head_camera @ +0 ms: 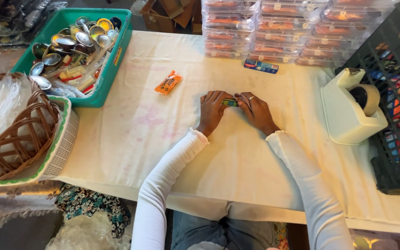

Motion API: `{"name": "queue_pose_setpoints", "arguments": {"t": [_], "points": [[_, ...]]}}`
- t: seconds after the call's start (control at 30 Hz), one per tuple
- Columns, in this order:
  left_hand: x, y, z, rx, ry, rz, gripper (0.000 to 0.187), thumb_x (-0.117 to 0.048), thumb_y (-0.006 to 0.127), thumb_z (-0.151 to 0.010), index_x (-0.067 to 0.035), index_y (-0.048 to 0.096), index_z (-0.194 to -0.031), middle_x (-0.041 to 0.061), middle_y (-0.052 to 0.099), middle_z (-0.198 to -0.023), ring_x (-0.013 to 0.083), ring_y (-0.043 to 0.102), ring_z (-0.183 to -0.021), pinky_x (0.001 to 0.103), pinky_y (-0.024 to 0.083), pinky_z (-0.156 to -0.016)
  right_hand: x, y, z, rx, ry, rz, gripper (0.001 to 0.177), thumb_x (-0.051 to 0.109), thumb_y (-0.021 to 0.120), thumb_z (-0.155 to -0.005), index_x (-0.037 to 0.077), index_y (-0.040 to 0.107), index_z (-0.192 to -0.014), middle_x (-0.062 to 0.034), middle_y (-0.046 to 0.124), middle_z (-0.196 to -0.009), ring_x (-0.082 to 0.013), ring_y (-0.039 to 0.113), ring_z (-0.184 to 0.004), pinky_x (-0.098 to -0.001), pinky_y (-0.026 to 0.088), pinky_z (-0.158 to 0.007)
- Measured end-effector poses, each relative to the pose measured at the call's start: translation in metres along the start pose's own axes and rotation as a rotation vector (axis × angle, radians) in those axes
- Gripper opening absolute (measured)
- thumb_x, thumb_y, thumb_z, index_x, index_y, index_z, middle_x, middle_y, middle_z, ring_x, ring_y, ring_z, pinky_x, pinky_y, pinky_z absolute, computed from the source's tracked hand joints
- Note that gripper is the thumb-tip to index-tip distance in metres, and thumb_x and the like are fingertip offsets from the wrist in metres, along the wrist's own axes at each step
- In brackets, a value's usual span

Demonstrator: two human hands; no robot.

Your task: The person wipes a small bottle and a rectangular box with a cloth on a table. They then place the bottle, box, and a small orange packet into a clear plastic bag, seal it, and place the bag into a clear plastic container.

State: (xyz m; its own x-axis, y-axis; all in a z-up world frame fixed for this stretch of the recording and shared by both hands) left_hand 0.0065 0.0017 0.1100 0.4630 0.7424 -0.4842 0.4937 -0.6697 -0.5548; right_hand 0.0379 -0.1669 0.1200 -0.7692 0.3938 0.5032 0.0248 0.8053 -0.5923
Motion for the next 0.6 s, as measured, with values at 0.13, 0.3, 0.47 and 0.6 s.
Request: {"name": "queue_pose_setpoints", "arguments": {"t": [0.13,0.3,0.47,0.6], "points": [[-0.007,-0.005,-0.004,0.003,0.068,-0.023,0.036,-0.008,0.082,-0.077,-0.018,0.07,-0.11,-0.002,0.069,-0.107,0.0221,0.06,-0.108,0.041,0.039,-0.092,-0.02,0.003,-0.001,0.057,0.262,-0.119,0.028,0.027,0.053,-0.109,0.003,0.065,-0.117,-0.0154,0.071,-0.083,-0.0283,0.074,-0.072,-0.0362,0.057,-0.069],[0.027,-0.006,-0.012,0.04,-0.169,0.032,0.04,-0.019,0.089,-0.071,-0.019,0.073,-0.108,0.0,0.074,-0.102,0.0239,0.065,-0.102,0.042,0.041,-0.087,-0.064,-0.002,0.01,-0.172,0.404,-0.015,0.039,0.038,0.056,-0.108,0.001,0.069,-0.105,-0.0159,0.063,-0.071,-0.0226,0.061,-0.059,-0.0356,0.048,-0.06],[0.13,-0.027,-0.002,-0.17,-0.421,-0.16,0.043,-0.022,0.088,-0.075,-0.022,0.072,-0.114,-0.001,0.072,-0.111,0.0249,0.063,-0.108,0.047,0.045,-0.09,-0.11,-0.016,0.021,-0.345,0.544,-0.138,0.047,0.046,0.057,-0.108,0.002,0.067,-0.098,-0.0112,0.066,-0.077,-0.0159,0.06,-0.068,-0.0326,0.05,-0.064],[0.131,-0.062,-0.001,-0.39,-0.455,-0.327,0.037,-0.014,0.082,-0.077,-0.023,0.068,-0.11,-0.004,0.067,-0.121,0.0229,0.059,-0.124,0.052,0.037,-0.105,-0.144,-0.02,0.032,-0.424,0.566,-0.082,0.049,0.048,0.058,-0.11,0.0,0.066,-0.1,-0.0086,0.069,-0.081,-0.0161,0.066,-0.076,-0.0319,0.053,-0.071]]}}
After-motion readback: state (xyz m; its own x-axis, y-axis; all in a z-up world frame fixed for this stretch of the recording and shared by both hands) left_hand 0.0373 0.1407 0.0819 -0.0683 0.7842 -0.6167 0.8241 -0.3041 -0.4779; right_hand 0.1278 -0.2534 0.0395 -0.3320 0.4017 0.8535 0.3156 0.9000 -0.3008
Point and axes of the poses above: each hand's wrist, its own z-axis away from the middle knuckle, its own y-axis out of the palm, x = y × z, the point moved 6 cm from there along -z, towards the middle knuckle
